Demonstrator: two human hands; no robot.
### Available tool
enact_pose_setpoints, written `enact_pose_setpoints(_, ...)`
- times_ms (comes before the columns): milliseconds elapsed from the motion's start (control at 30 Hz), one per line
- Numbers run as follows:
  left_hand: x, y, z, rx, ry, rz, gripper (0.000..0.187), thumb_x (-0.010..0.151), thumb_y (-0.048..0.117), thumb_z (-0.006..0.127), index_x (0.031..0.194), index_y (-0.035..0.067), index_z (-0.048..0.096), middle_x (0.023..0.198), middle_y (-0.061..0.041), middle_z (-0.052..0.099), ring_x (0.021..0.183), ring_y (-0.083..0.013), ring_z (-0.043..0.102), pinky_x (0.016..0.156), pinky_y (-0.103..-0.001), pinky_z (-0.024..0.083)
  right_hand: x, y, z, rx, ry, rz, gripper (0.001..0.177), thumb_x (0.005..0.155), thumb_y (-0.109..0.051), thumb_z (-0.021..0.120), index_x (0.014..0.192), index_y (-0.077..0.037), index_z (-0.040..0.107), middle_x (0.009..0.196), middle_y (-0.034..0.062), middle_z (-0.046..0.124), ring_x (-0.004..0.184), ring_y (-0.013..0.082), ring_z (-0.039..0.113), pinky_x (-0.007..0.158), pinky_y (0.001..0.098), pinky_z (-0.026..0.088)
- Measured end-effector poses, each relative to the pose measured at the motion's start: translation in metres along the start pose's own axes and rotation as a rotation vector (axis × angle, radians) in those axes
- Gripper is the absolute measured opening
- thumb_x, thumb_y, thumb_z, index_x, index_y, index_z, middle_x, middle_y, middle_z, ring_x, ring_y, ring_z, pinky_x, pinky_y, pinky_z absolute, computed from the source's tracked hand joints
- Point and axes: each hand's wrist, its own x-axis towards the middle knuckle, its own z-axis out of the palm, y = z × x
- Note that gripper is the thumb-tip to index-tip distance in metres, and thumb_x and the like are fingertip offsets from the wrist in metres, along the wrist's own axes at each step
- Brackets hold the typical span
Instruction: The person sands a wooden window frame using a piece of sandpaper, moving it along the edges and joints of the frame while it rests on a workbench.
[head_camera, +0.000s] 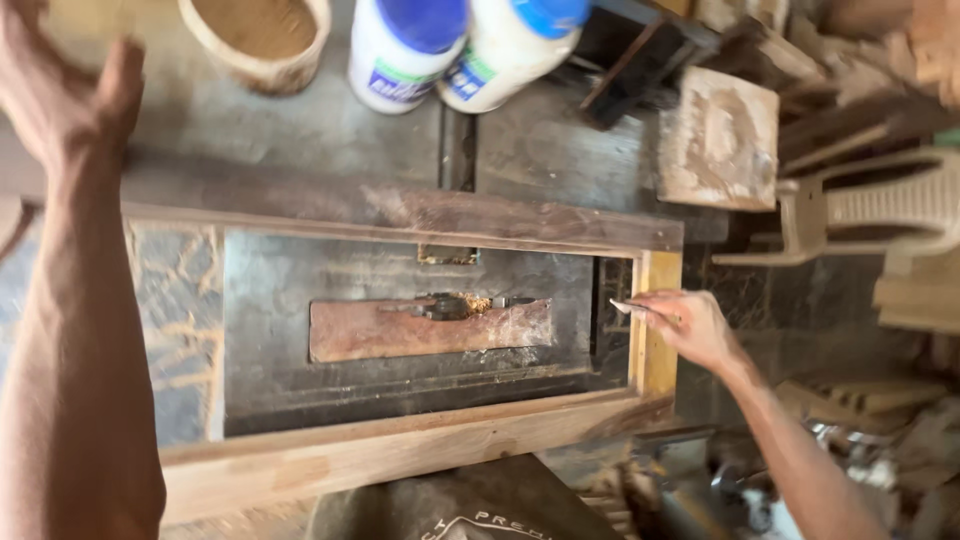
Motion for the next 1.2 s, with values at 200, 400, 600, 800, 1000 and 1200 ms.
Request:
enact_pose_setpoints(200, 0.003, -0.002, -0.006, -0.044, -0.140, -0.105, 0.045, 0.087, 0.019, 0.069, 0.126, -0.001, 0.057, 0.121, -0.021, 0.066, 0.112, -0.0405, 0.063, 0.101, -0.053, 0.052, -0.146, -0.054, 0.087, 0.404, 0.204, 0.695, 0.031, 0.086, -0.039, 0.077, 0.080, -0.009, 0.084, 0.055, -0.0001, 0.057, 0.046, 0.0099, 0.041, 0.044, 0.0300, 0.028)
enact_pose_setpoints(400, 0.007, 0.057, -0.035, 0.004, 0.172, 0.355, 0.037, 0.091, -0.008, 0.058, 0.128, -0.003, 0.060, 0.131, -0.018, 0.065, 0.134, -0.0384, 0.056, 0.114, -0.054, 0.046, -0.269, -0.128, 0.175, 1.024, 0.616, 1.086, 0.031, 0.087, -0.019, 0.075, 0.107, 0.005, 0.078, 0.084, 0.0042, 0.071, 0.077, 0.0117, 0.061, 0.067, 0.0284, 0.046)
enact_pose_setpoints(600, -0.105, 0.270, -0.052, -0.332, 0.027, 0.400, 0.022, 0.100, 0.003, 0.063, 0.122, -0.001, 0.063, 0.121, -0.021, 0.065, 0.115, -0.0414, 0.062, 0.103, -0.053, 0.049, -0.338, -0.137, 0.244, 1.298, 1.080, 0.906, 0.031, 0.090, -0.003, 0.069, 0.119, 0.008, 0.070, 0.106, 0.0108, 0.074, 0.093, 0.0181, 0.069, 0.083, 0.0319, 0.055)
enact_pose_setpoints(800, -0.271, 0.442, -0.095, -0.601, -0.437, 0.223, 0.044, 0.075, 0.001, 0.071, 0.119, 0.006, 0.065, 0.134, -0.018, 0.058, 0.127, -0.0348, 0.055, 0.100, -0.049, 0.052, -0.256, -0.074, 0.178, 1.072, 0.771, 0.737, 0.024, 0.096, 0.000, 0.069, 0.118, 0.008, 0.072, 0.104, 0.0125, 0.074, 0.091, 0.0140, 0.064, 0.078, 0.0265, 0.049)
enact_pose_setpoints(1000, -0.302, 0.435, -0.112, -0.368, -0.368, 0.207, 0.043, 0.080, 0.004, 0.073, 0.121, 0.008, 0.066, 0.131, -0.012, 0.065, 0.133, -0.0365, 0.055, 0.109, -0.053, 0.050, -0.054, 0.003, 0.043, 0.389, 0.486, -0.132, 0.024, 0.094, 0.002, 0.066, 0.115, -0.005, 0.075, 0.117, 0.0125, 0.076, 0.112, 0.0254, 0.072, 0.094, 0.0297, 0.057)
enact_pose_setpoints(1200, -0.342, 0.457, -0.171, 0.034, 0.152, -0.348, 0.040, 0.095, -0.002, 0.073, 0.133, 0.002, 0.064, 0.131, -0.015, 0.067, 0.136, -0.0360, 0.057, 0.112, -0.046, 0.048, 0.128, 0.011, -0.013, -0.134, 0.071, -0.733, 0.024, 0.095, 0.003, 0.066, 0.107, -0.012, 0.080, 0.101, 0.0122, 0.073, 0.095, 0.0230, 0.066, 0.075, 0.0277, 0.060)
